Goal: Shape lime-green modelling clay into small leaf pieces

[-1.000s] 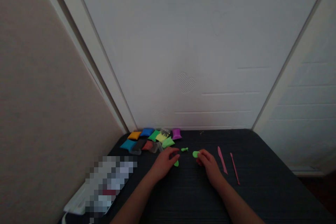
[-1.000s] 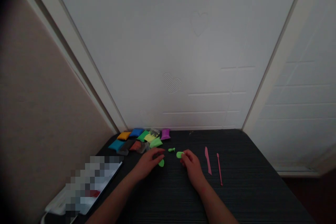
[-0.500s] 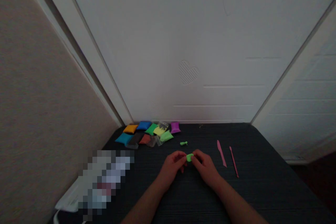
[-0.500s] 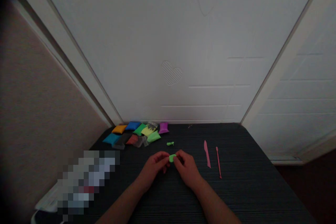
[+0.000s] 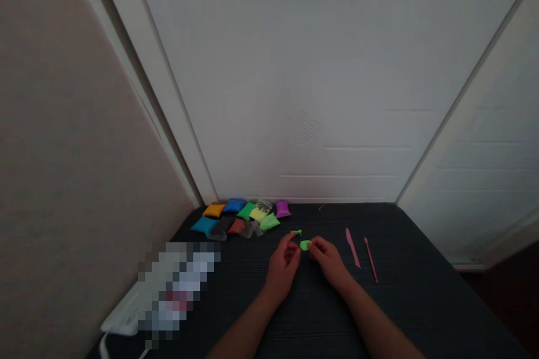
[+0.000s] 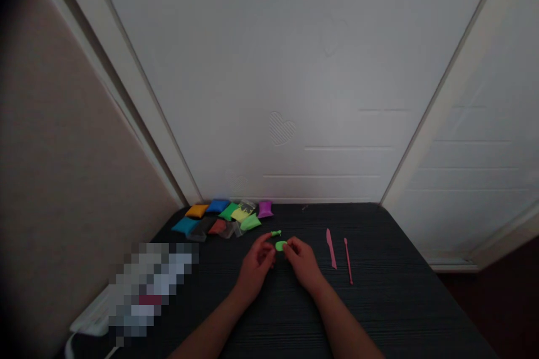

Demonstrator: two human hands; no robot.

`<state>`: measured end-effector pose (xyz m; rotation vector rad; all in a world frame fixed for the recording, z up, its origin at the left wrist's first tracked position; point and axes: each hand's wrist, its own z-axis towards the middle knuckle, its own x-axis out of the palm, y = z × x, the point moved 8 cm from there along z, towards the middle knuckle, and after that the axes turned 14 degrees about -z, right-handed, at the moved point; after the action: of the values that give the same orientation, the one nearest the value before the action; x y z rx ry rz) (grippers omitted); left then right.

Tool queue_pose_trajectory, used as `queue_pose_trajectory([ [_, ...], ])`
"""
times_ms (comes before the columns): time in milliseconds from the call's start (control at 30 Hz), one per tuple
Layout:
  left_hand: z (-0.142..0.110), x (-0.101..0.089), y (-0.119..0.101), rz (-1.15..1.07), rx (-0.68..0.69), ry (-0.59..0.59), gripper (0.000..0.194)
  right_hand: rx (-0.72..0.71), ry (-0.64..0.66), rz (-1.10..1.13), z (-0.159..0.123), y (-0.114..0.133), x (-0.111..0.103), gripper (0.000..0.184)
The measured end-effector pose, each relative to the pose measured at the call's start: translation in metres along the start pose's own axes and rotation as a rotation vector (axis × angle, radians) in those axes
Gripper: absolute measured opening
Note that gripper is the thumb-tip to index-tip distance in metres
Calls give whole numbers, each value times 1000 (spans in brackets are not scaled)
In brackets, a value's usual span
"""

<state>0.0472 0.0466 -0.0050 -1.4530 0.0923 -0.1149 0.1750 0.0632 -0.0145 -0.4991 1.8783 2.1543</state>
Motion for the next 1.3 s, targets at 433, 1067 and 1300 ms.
queue_pose_trajectory([
  [433, -64, 7, -41, 402, 279, -69, 35, -13, -230, -52, -57, 19, -9, 32],
  [1067, -98, -5, -2, 57, 71, -35, 23, -37, -95, -124, -119, 34, 17, 26],
  [1300, -67, -7, 1, -180, -102, -50, 22, -13, 20, -75, -91, 37, 22, 30],
])
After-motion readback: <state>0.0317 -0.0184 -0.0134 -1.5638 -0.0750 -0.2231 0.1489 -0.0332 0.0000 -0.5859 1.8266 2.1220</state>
